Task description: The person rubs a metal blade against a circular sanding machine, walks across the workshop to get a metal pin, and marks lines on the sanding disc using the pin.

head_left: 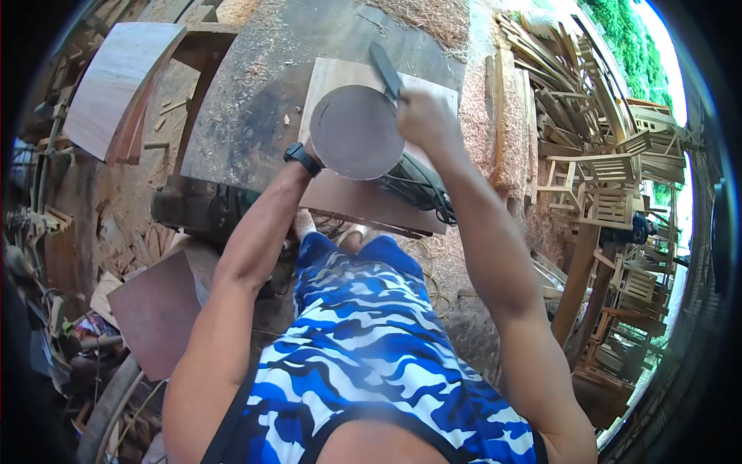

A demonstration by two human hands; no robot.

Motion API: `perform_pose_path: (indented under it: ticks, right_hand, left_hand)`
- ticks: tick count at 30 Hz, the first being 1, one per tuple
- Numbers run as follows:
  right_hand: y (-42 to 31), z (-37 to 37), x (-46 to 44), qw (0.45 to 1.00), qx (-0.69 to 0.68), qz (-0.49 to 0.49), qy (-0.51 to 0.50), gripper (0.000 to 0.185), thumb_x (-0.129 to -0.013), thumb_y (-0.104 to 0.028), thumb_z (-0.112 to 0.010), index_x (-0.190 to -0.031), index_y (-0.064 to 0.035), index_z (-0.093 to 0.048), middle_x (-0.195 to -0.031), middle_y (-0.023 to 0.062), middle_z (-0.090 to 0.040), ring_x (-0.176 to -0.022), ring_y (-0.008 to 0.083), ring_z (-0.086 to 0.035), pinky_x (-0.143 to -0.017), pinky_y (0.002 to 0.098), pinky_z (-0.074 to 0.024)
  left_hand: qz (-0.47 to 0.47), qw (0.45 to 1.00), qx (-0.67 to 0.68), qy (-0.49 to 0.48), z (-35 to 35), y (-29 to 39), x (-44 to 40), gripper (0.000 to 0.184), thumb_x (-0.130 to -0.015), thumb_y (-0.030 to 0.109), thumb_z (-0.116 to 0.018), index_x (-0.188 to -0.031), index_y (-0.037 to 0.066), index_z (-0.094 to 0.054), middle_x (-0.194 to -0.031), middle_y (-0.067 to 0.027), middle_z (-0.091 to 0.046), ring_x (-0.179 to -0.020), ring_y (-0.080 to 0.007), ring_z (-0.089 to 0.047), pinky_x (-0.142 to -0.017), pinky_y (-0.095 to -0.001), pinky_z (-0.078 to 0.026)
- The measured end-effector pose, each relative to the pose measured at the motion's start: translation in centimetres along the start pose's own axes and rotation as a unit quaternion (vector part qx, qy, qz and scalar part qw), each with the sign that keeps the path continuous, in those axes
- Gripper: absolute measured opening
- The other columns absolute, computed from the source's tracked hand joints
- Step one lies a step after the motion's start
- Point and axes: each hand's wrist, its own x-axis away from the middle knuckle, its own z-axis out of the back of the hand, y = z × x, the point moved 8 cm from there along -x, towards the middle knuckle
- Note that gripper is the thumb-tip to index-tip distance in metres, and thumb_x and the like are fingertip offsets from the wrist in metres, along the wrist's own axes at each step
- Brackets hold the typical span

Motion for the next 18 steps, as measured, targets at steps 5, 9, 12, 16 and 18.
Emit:
perform_pose_path:
  ticks: [5, 9, 12, 16, 18]
  right_hand:
    - [2.1, 2.3, -5.5, 0.998, 0.011, 0.021, 0.060, 0.039, -0.096, -0.029, -0.059, -0.130, -0.0192, -0.074, -0.120, 0.0191, -0.074, -0.109, 0.0398, -0.071, -0.099, 0.0452, -0.0552]
    - [11.6, -1.4, -4.0, 0.999, -0.003, -0.016, 0.042, 0.051, -0.091, -0.025, -0.056, -0.141, -0.0204, -0.065, -0.127, 0.0193, -0.072, -0.119, 0.0412, -0.067, -0.105, 0.0511, -0.0514]
    - [19.8, -6.5, -1.6, 0.997, 0.001, -0.070, 0.029, 0.058, -0.092, -0.024, -0.059, -0.148, -0.0125, -0.058, -0.135, 0.0270, -0.066, -0.125, 0.0428, -0.064, -0.109, 0.0500, -0.0492]
    - [24.2, -11.1, -0.9, 0.989, -0.135, -0.042, -0.029, 0.046, -0.098, -0.025, -0.064, -0.139, -0.0033, -0.064, -0.108, 0.0194, -0.077, -0.101, 0.0333, -0.073, -0.093, 0.0430, -0.0560]
    - [24.7, -13.2, -1.2, 0.957, -0.269, -0.044, -0.105, 0.037, -0.103, -0.021, -0.061, -0.135, -0.0020, -0.065, -0.095, 0.0101, -0.077, -0.075, 0.0160, -0.067, -0.073, 0.0336, -0.0556]
  left_hand:
    - [0.003, 0.950, -0.312, -0.023, 1.6, 1.9, 2.8, 0.064, -0.102, 0.032, -0.067, -0.157, 0.008, -0.046, -0.158, -0.0173, -0.050, -0.146, -0.0298, -0.048, -0.122, -0.0467, -0.038]
    - [0.055, 0.962, -0.268, 0.019, 4.1, 4.1, 5.0, 0.066, -0.095, 0.033, -0.075, -0.151, 0.006, -0.053, -0.153, -0.0194, -0.055, -0.141, -0.0328, -0.052, -0.119, -0.0463, -0.040]
    - [0.122, 0.934, -0.295, 0.159, 8.1, 8.0, 10.6, 0.059, -0.089, 0.030, -0.079, -0.139, 0.002, -0.064, -0.138, -0.0227, -0.066, -0.129, -0.0366, -0.061, -0.111, -0.0449, -0.047]
    - [0.306, 0.885, -0.175, 0.303, 10.7, 6.0, 23.4, 0.040, -0.095, 0.022, -0.077, -0.126, -0.003, -0.071, -0.113, -0.0146, -0.078, -0.100, -0.0199, -0.074, -0.089, -0.0335, -0.059]
    - [0.328, 0.854, -0.178, 0.363, 11.1, 8.9, 25.3, 0.030, -0.096, 0.014, -0.076, -0.120, -0.002, -0.073, -0.105, -0.0076, -0.077, -0.093, -0.0123, -0.070, -0.084, -0.0284, -0.056]
